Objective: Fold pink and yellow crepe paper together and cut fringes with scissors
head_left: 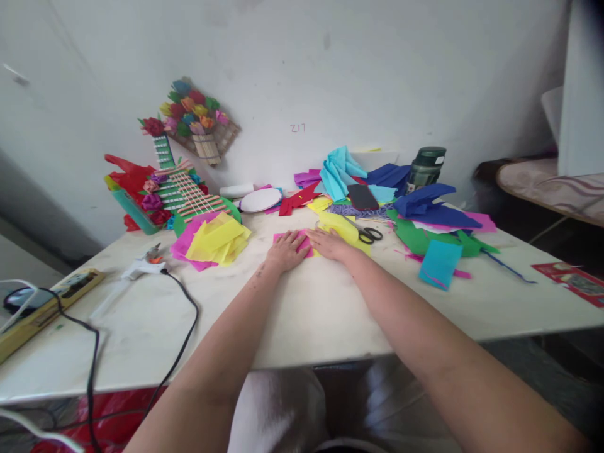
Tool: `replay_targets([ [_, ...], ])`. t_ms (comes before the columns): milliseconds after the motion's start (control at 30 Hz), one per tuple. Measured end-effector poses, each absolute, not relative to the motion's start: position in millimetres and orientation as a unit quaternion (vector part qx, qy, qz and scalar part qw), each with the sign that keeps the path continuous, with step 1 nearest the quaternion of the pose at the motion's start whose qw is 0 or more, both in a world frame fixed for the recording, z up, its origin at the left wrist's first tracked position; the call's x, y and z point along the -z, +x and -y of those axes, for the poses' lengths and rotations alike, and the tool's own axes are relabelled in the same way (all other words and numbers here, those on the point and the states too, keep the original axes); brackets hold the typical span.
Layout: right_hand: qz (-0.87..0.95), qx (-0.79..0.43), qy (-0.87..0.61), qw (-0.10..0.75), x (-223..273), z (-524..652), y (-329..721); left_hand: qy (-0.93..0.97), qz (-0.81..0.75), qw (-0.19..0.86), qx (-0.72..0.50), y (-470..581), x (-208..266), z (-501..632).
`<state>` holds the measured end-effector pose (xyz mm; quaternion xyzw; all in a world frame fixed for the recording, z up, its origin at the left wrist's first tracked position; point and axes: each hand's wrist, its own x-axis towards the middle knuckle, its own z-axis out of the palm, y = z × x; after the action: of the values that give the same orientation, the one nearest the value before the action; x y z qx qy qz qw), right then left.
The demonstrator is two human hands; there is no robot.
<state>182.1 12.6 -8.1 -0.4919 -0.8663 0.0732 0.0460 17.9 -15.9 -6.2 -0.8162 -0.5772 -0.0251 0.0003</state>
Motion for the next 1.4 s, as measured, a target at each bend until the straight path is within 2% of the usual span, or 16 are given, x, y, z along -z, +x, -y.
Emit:
replay_targets([
  [633,0.84,-0.042,-0.539,0.05,5.3,-21.5,188.0,-0.786,0.616,-0.007,0.045,28.4,6.3,18.9],
  [800,0.826,-0.029,-0.558,0.074,3.8,-19.7,191.1,-0.786,0.617,-0.013,0.047,28.7,5.5,19.5],
  [933,0.846,-0.006,-0.519,0.123,-0.4,-17.1,185.3,-0.784,0.619,-0.015,0.046,29.3,4.9,20.1],
  [1067,0.853,-0.062,-0.462,0.234,-3.5,-11.5,169.2,-0.785,0.618,-0.015,0.042,29.3,4.3,19.6],
  [1133,0.849,-0.105,-0.446,0.263,-1.7,-8.9,162.9,-0.784,0.619,-0.019,0.038,29.1,4.1,19.4],
  [1267,0.844,-0.157,-0.457,0.233,7.6,-8.5,160.6,-0.783,0.62,-0.02,0.043,28.5,4.6,19.7],
  [1400,0.85,-0.151,-0.455,0.217,14.2,-11.6,162.5,-0.784,0.618,-0.019,0.057,28.1,5.7,20.4],
])
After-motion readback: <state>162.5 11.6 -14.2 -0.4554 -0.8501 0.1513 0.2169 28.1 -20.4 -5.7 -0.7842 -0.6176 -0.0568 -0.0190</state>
